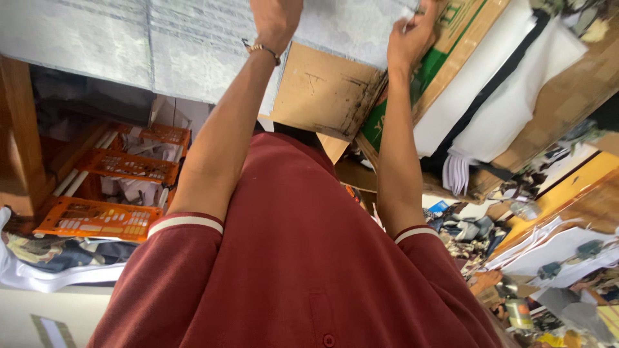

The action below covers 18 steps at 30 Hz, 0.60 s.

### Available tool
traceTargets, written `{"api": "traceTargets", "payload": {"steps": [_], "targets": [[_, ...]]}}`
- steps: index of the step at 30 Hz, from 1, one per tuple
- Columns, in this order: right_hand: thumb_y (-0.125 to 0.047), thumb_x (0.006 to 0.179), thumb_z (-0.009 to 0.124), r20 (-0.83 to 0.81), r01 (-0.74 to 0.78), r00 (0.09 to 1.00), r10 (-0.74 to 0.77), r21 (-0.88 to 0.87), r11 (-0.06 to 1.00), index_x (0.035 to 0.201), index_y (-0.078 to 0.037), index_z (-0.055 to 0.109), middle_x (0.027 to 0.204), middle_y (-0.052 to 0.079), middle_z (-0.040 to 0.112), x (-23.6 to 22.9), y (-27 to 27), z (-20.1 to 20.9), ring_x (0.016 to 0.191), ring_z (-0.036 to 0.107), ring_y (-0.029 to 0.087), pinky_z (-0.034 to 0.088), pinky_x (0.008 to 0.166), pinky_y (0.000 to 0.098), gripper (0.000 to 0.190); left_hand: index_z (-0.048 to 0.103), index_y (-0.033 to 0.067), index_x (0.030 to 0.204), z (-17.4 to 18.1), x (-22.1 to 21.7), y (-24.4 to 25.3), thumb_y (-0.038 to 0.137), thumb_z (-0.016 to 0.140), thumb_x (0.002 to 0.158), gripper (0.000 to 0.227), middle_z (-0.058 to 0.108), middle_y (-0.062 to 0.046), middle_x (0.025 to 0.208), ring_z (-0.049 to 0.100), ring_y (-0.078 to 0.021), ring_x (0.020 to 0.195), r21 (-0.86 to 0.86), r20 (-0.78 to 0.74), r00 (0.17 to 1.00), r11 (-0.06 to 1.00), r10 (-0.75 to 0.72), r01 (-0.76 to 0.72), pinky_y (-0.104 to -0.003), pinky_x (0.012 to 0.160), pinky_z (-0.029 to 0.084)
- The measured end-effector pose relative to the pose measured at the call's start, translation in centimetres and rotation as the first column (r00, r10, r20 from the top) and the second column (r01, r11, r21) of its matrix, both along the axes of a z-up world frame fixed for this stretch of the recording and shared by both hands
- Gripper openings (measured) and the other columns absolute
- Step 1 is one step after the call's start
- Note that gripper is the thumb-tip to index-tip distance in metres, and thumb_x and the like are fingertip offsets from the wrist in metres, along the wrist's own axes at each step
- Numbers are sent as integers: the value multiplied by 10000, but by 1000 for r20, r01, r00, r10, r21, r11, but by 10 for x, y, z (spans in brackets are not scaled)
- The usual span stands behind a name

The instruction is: The person repeatedly picks up small patterned fabric samples and places them on a wooden table, arranging them in rows. The person handles the samples one at a time, adjusting their positions and occasionally picking them up again to reposition them.

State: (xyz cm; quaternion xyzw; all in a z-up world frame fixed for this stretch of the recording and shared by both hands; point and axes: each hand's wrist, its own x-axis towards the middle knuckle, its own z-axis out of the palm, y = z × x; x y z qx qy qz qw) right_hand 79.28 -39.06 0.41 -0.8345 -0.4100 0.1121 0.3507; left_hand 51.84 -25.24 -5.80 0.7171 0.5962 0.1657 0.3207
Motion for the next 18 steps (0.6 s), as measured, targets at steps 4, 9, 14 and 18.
{"api": "traceTargets", "payload": {"steps": [4, 9, 14, 18], "targets": [[49, 819, 710, 248, 27, 969, -10, -64, 998, 1295, -82, 527, 899, 185, 566, -18, 17, 31, 796, 610, 288, 524, 724, 397, 527, 660, 72, 721, 57, -5, 15, 188, 803, 756, 188, 680, -86, 633, 664, -325, 600, 74, 134, 990, 996, 41, -51, -436, 569, 508], [43, 828, 693, 235, 71, 971, -41, -120, 990, 1363, -58, 504, 1234, 198, 536, -61, 43, 76, 996, 625, 324, 538, 821, 444, 576, 520, 2, 1309, 117, -33, 43, 183, 824, 767, 648, 690, -73, 661, 684, -334, 624, 20, 284, 959, 1000, -10, 4, -452, 579, 530], [41, 805, 737, 166, -155, 970, 177, -138, 978, 1296, -70, 576, 1058, 156, 570, -143, 137, 103, 1004, 603, 337, 498, 893, 461, 528, 521, 61, 1287, 169, -110, 65, 217, 800, 905, 498, 657, -73, 656, 668, -294, 604, -142, 295, 955, 990, 35, 8, -425, 571, 513], [18, 875, 730, 36, -454, 891, 453, 17, 891, 1292, -55, 587, 1146, 163, 612, -233, 263, 100, 1035, 601, 335, 522, 913, 440, 447, 559, 42, 1223, 188, -190, 86, 162, 775, 922, 389, 685, -83, 709, 686, -275, 647, -161, 275, 955, 984, 113, -70, -405, 601, 530]]}}
